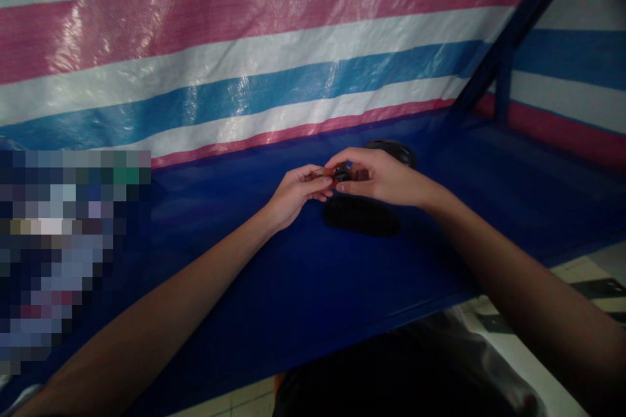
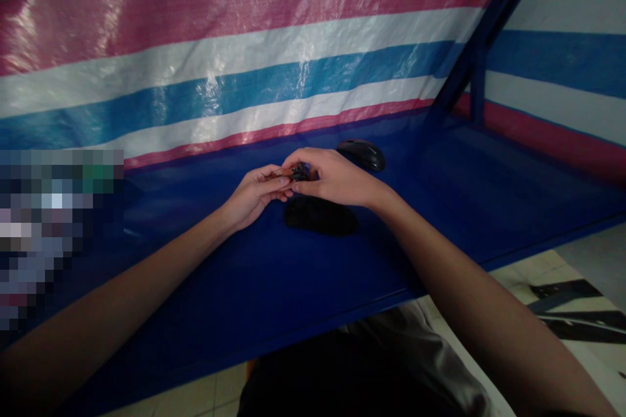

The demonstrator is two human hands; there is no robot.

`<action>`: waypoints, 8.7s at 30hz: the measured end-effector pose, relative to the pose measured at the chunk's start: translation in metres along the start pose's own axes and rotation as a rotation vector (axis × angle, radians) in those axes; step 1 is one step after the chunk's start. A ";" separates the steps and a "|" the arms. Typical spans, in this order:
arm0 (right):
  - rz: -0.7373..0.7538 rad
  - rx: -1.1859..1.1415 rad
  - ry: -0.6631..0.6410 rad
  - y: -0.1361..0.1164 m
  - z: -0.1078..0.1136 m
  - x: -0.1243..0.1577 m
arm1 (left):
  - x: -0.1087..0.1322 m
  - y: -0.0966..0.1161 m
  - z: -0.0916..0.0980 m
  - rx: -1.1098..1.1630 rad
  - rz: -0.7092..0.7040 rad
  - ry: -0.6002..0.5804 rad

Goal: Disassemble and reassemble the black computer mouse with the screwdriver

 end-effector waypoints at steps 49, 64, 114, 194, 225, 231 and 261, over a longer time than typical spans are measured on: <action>0.045 0.238 0.093 -0.007 -0.002 0.001 | 0.001 0.003 -0.004 -0.108 -0.038 -0.022; 0.102 0.256 0.180 -0.007 0.001 0.001 | 0.001 0.004 -0.001 -0.087 -0.028 0.016; 0.128 0.514 0.158 -0.007 -0.009 0.003 | 0.000 0.002 -0.005 -0.196 -0.025 -0.058; 0.101 0.521 0.119 -0.006 -0.007 0.002 | 0.000 0.002 -0.006 -0.173 -0.034 -0.028; 0.113 0.492 0.058 -0.008 -0.012 0.003 | -0.001 0.001 -0.005 -0.196 -0.042 -0.062; 0.130 0.496 0.060 -0.007 -0.013 0.003 | -0.001 -0.001 -0.005 -0.198 -0.044 -0.058; 0.001 0.500 0.093 -0.001 -0.005 0.003 | 0.000 0.004 0.000 -0.049 -0.030 0.073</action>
Point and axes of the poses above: each hand's wrist, its own x-axis away from the middle knuckle, its own z-axis out of the back of the hand, y = z × x, the point moved 7 cm from there along -x, towards the middle knuckle, and after that the axes turned 11 degrees about -z, right-handed, at the moved point
